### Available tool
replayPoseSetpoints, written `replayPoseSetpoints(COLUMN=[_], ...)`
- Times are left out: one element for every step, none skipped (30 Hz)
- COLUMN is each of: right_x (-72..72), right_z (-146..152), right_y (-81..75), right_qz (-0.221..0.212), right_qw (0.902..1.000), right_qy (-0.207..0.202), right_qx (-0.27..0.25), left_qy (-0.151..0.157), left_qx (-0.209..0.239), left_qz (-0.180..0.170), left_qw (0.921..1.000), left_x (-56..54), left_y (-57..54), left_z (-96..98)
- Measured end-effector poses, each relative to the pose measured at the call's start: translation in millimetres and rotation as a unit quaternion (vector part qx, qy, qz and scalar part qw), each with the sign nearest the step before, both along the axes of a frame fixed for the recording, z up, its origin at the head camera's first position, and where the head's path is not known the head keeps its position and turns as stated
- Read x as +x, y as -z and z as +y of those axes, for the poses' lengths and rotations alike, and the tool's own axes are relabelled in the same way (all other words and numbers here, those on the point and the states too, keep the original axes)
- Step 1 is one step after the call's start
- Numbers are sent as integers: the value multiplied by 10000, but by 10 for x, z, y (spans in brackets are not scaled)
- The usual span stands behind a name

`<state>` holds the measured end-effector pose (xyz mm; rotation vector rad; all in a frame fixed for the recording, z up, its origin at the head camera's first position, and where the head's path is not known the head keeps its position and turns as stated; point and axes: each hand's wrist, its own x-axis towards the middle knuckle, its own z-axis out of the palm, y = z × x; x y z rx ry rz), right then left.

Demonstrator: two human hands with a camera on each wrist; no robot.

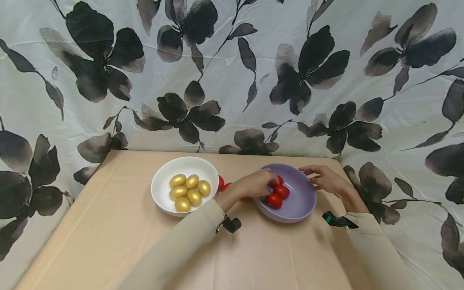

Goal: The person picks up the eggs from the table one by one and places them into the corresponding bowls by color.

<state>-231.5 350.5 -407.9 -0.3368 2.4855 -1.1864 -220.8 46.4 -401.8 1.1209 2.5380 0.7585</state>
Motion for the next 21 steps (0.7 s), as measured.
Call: replayPoseSetpoints(right_x=[1,2,3,3,5,7,8,10,13,15,17,19,20,20,20,20,19,18,17,15,14], right_z=[1,0,1,1,0,0,-2,-3,-3,-3,-3,-1,0,1,2,3,4,4,3,0,-3], right_y=[0,-1,0,0,0,-1,-1,-1,-2,-3,-3,-3,-2,-1,0,1,3,4,5,6,6], right_qz=[1,1,-1,-2,-1,2,10,17,23,30,38,44,48,52,53,53,52,48,48,46,48], right_qw=[10000,10000,10000,10000,10000,10000,10000,10000,10000,10000,10000,10000,10000,10000,10000,10000,10000,10000,10000,10000,10000], right_qy=[7,14,22,23,28,37,38,38,42,38,37,29,20,5,-2,-10,-11,-12,-5,1,12], right_qx=[3,2,-2,-5,-12,-17,-21,-20,-18,-18,-22,-19,-24,-29,-32,-37,-37,-36,-36,-34,-29], left_qy=[-30,-69,-111,-144,-184,-227,-292,-370,-432,-495,-563,-631,-684,-722,-726,-730,-723,-732,-747,-755,-763], left_qx=[109,223,317,396,479,553,621,664,688,718,753,784,778,748,731,700,677,619,562,513,474], left_qz=[-38,-75,-93,-75,-43,-37,-45,-66,-72,-97,-155,-243,-288,-293,-299,-300,-315,-312,-311,-326,-341], left_qw=[9999,9997,9994,9991,9987,9982,9976,9971,9967,9961,9955,9946,9942,9941,9942,9944,9946,9949,9951,9953,9954], left_x=[-10,-19,-28,-39,-52,-61,-67,-75,-81,-86,-89,-86,-86,-87,-85,-87,-89,-89,-89,-90,-93], left_y=[-19,-40,-63,-83,-105,-128,-143,-153,-162,-170,-172,-176,-177,-176,-174,-166,-155,-145,-131,-116,-97], left_z=[-35,-73,-114,-155,-194,-240,-286,-330,-370,-408,-443,-477,-506,-530,-552,-572,-589,-606,-622,-637,-649])
